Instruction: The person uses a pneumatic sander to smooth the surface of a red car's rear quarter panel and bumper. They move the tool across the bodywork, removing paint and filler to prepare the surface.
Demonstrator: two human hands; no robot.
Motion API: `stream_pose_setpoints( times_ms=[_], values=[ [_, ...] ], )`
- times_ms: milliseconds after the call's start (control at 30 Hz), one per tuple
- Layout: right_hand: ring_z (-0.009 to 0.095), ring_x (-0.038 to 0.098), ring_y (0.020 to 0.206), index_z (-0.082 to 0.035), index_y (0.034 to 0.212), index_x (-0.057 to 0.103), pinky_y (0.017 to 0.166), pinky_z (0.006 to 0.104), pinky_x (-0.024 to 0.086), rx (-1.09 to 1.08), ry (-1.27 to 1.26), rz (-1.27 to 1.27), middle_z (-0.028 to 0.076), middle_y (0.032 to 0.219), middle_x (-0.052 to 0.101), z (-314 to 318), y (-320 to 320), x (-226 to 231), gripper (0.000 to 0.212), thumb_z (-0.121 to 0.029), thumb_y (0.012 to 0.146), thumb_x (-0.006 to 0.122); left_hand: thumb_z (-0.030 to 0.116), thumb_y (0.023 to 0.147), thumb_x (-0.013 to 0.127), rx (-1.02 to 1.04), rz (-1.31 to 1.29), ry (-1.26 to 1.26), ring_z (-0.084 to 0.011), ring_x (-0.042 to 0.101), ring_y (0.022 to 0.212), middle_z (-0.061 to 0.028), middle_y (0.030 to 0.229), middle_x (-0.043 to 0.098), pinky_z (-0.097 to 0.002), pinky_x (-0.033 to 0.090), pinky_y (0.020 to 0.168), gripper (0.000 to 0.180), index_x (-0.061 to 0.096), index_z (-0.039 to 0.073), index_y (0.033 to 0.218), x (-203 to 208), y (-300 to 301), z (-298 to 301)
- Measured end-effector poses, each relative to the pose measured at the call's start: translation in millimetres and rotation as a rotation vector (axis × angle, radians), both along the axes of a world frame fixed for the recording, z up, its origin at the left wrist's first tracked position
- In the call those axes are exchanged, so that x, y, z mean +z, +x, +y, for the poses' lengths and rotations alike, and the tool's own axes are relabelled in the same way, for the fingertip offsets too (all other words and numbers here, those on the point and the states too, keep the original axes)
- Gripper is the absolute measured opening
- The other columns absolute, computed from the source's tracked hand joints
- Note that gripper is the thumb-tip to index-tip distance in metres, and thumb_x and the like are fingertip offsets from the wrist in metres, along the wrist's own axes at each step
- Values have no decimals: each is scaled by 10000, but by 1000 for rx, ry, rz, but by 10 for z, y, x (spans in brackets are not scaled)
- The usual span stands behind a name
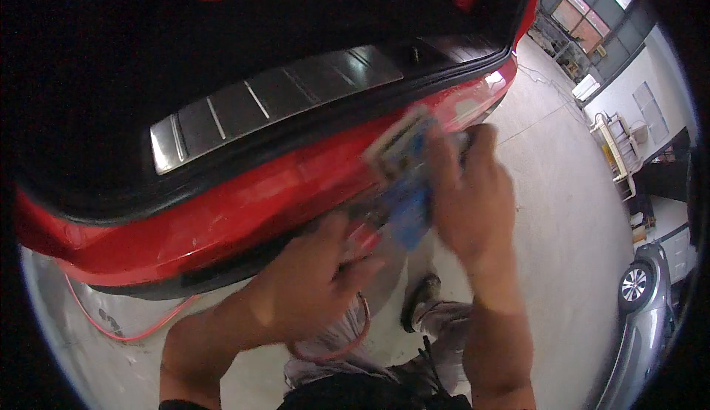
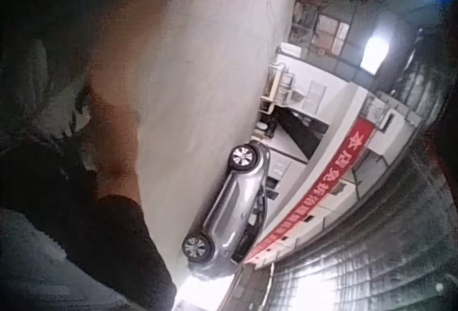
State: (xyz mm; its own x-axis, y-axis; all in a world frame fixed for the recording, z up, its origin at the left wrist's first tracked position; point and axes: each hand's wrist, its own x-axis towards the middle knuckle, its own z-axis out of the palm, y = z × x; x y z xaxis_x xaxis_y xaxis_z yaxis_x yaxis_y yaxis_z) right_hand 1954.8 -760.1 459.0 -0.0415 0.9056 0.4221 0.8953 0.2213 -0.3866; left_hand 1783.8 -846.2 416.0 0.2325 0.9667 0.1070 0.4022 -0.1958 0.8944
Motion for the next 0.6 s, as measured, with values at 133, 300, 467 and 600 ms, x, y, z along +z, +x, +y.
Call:
stream_pose_setpoints(
  times_ms=[133, 300, 467, 600],
  values=[
    [480, 633, 716, 18, 1033, 444, 628, 547, 489, 162, -6, 48, 283, 734, 623, -259, -140, 34, 468, -427, 947, 561, 257, 944, 605, 2, -42, -109, -469, 646, 947, -297, 980, 649, -489, 515, 809, 414, 464, -54, 1178, 106, -135, -322],
    [477, 632, 685, 28, 1021, 441, 581, 543, 490, 145, 220, -68, 288, 733, 623, 85, 138, -69, 482, -432, 945, 564, 244, 947, 603, 29, 45, -172, -440, 655, 990, -277, 996, 659, -466, 515, 841, 424, 462, -45, 1223, 121, 32, -56],
    [455, 648, 727, 3, 1156, 469, 655, 509, 499, 123, -92, 67, 260, 830, 638, -337, -151, -24, 452, -402, 967, 534, 240, 945, 611, 58, 41, -191, -469, 646, 953, -313, 973, 644, -476, 519, 784, 397, 455, -55, 1159, 130, -158, -453],
    [455, 646, 704, 17, 1135, 440, 620, 514, 503, 204, 83, -151, 254, 801, 641, -239, -41, -44, 459, -397, 962, 539, 251, 942, 618, 76, 94, -2, -495, 628, 903, -320, 913, 628, -497, 511, 719, 370, 452, -45, 1089, -21, -99, -415]
  ],
)
